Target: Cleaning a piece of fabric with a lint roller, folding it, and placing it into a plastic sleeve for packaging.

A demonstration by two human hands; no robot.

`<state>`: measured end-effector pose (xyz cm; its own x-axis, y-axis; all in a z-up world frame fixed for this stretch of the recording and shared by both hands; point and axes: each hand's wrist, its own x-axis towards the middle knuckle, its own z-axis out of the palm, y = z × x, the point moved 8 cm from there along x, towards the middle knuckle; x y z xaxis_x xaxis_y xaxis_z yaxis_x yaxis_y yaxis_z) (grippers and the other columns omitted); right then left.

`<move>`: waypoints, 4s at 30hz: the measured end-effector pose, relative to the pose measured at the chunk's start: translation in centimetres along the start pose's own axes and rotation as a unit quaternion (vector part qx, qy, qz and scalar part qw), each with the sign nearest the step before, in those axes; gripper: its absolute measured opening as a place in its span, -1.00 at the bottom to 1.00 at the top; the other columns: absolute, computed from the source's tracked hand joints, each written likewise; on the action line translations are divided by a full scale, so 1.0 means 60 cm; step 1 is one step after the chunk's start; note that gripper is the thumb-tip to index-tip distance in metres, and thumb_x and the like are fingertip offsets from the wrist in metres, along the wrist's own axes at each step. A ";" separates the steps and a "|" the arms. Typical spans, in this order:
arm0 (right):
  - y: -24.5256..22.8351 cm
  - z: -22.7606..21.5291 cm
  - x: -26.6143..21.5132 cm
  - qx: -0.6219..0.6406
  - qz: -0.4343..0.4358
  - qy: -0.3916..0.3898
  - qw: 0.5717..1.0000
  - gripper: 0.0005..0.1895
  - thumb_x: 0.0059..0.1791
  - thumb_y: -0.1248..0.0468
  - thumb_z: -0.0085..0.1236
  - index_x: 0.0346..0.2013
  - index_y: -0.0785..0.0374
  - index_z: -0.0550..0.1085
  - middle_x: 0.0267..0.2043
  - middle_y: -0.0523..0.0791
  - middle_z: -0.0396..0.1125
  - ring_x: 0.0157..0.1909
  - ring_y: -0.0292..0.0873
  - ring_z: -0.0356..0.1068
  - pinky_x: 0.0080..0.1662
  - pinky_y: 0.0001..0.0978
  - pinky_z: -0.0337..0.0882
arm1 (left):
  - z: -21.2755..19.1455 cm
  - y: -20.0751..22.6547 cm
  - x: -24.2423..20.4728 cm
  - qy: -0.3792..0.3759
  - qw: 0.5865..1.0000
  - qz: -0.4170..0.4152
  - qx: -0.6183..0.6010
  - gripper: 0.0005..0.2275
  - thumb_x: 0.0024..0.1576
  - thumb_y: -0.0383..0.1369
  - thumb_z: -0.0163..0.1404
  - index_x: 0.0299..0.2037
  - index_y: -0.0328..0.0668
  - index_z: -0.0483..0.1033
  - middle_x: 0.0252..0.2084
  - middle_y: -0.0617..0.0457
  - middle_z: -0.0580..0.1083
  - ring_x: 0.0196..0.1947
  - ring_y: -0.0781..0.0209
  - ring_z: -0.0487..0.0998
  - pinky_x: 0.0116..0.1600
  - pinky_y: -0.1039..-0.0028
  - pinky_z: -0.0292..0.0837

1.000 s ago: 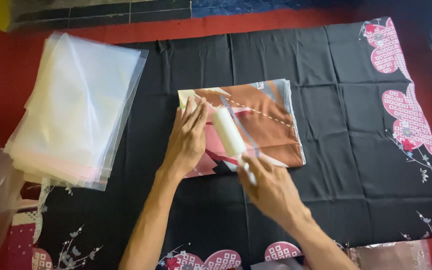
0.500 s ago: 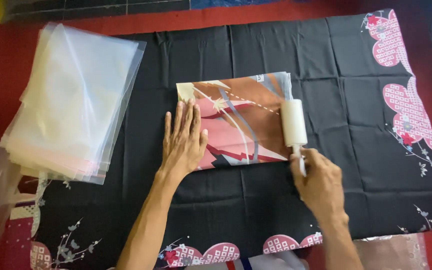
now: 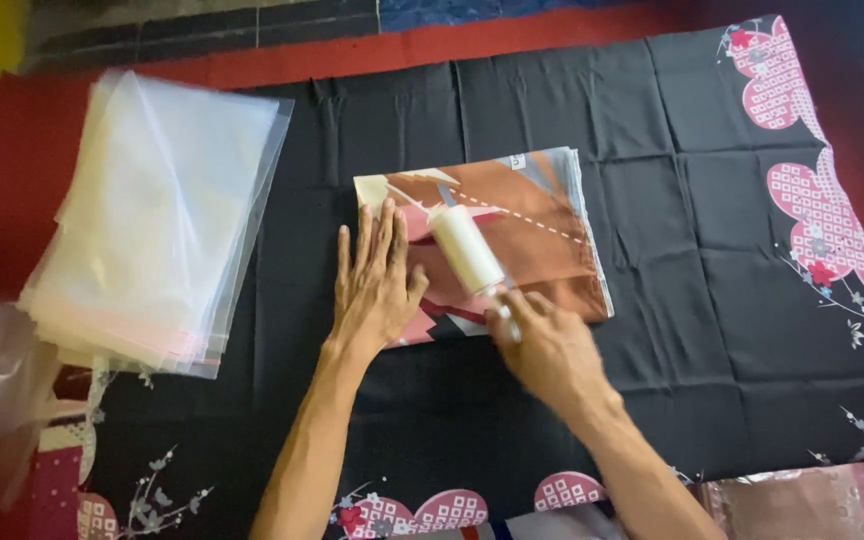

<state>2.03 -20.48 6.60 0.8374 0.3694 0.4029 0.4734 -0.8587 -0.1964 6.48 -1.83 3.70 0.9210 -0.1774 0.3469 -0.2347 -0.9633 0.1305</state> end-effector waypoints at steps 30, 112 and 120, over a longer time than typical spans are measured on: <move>0.191 -0.033 0.073 -0.047 0.116 -0.004 0.992 -0.73 0.13 0.06 0.00 -0.13 0.17 0.51 -0.44 0.01 0.42 -0.33 0.22 0.52 -0.33 0.03 0.49 | 0.062 -0.089 0.083 -0.078 0.978 -0.063 -0.182 -0.46 0.31 -0.21 -0.27 0.51 -0.18 0.10 0.55 -0.10 0.12 0.55 -0.10 0.04 0.50 -0.19 -0.18; 0.125 -0.004 -0.025 0.000 0.111 -0.076 0.991 -0.78 -0.02 0.03 0.12 -0.16 0.00 0.50 -0.39 -0.04 0.45 -0.37 0.18 0.53 -0.32 0.02 0.52 | -0.024 -0.034 -0.011 -0.126 0.991 0.041 -0.033 -0.08 0.12 0.33 -0.19 0.51 -0.28 0.00 0.58 -0.19 -0.03 0.57 -0.31 -0.16 0.47 -0.39 -0.36; 0.157 -0.098 0.017 -0.016 0.158 0.010 0.987 -0.80 0.05 0.13 0.16 -0.18 0.20 0.51 -0.42 0.04 0.38 -0.33 0.23 0.49 -0.27 -0.01 0.48 | -0.047 -0.035 0.011 -0.141 0.985 0.007 -0.095 -0.20 0.24 0.21 -0.28 0.48 -0.35 0.07 0.58 -0.23 -0.04 0.57 -0.34 -0.18 0.45 -0.40 -0.28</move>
<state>5.70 -30.27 10.41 0.9361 0.0740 0.3438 0.1795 -0.9412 -0.2863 6.68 0.63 6.29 0.9607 -0.2650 0.0825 -0.2775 -0.9099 0.3083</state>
